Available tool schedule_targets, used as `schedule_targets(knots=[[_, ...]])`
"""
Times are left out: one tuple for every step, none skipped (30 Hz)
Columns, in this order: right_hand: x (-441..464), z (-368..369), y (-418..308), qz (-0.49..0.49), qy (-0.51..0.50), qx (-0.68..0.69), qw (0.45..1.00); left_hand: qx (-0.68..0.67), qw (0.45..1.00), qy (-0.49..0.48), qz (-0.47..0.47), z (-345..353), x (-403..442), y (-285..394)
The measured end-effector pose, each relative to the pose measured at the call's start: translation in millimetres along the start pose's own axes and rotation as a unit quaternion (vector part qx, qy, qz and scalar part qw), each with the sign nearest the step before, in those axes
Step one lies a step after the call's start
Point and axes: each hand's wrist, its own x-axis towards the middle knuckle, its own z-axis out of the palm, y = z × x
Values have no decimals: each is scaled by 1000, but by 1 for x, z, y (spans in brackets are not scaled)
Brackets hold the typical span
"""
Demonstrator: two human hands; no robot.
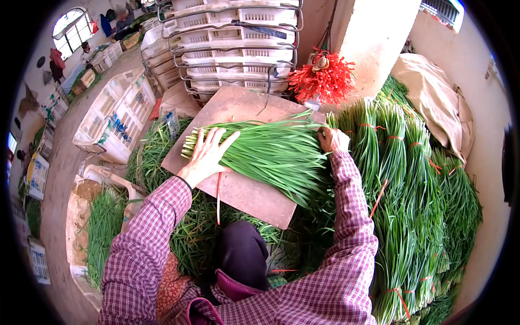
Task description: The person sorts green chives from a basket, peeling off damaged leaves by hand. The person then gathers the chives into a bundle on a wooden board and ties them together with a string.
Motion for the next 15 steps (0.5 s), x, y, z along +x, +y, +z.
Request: schedule_targets(knots=[[-2, -10, 0, 22, 2, -26, 999, 1, 1000, 4, 1, 1, 0, -1], [-5, -22, 2, 36, 19, -25, 999, 2, 1000, 8, 0, 3, -1, -2], [-7, -27, 14, 52, 56, -20, 997, 3, 1000, 13, 1, 5, -1, -3], [-8, -36, 25, 109, 83, -57, 989, 3, 1000, 6, -5, 4, -2, -2], [-10, -45, 41, 166, 110, -98, 975, -4, 1000, 7, -6, 3, -2, -2], [-17, -55, 60, 195, 164, -95, 962, -10, 1000, 8, -8, 3, -2, -2], [-24, -68, 79, 231, 207, -27, 950, -10, 1000, 3, -13, 2, -2, -2], [-30, -81, 96, 267, 247, 41, 931, -13, 1000, -5, -19, 1, -2, -2], [-36, -94, 109, 234, 285, 145, 918, -19, 1000, 0, -17, 1, -2, -2], [-43, -106, 112, 199, 315, 249, 894, -23, 1000, 4, -16, 2, -4, -2], [-50, -123, 92, 180, 291, 303, 889, -33, 999, 14, -11, 6, -5, -5], [-58, -144, 60, 160, 266, 357, 881, -32, 999, 25, -7, 7, -6, -5], [-69, -162, 15, 107, 236, 363, 895, -32, 999, 10, -10, 6, -6, -6], [-84, -177, -37, 54, 204, 367, 906, -32, 999, -6, -13, 4, -6, -5], [-99, -186, -87, 24, 108, 463, 880, -16, 1000, -5, -14, 4, -7, -5]])
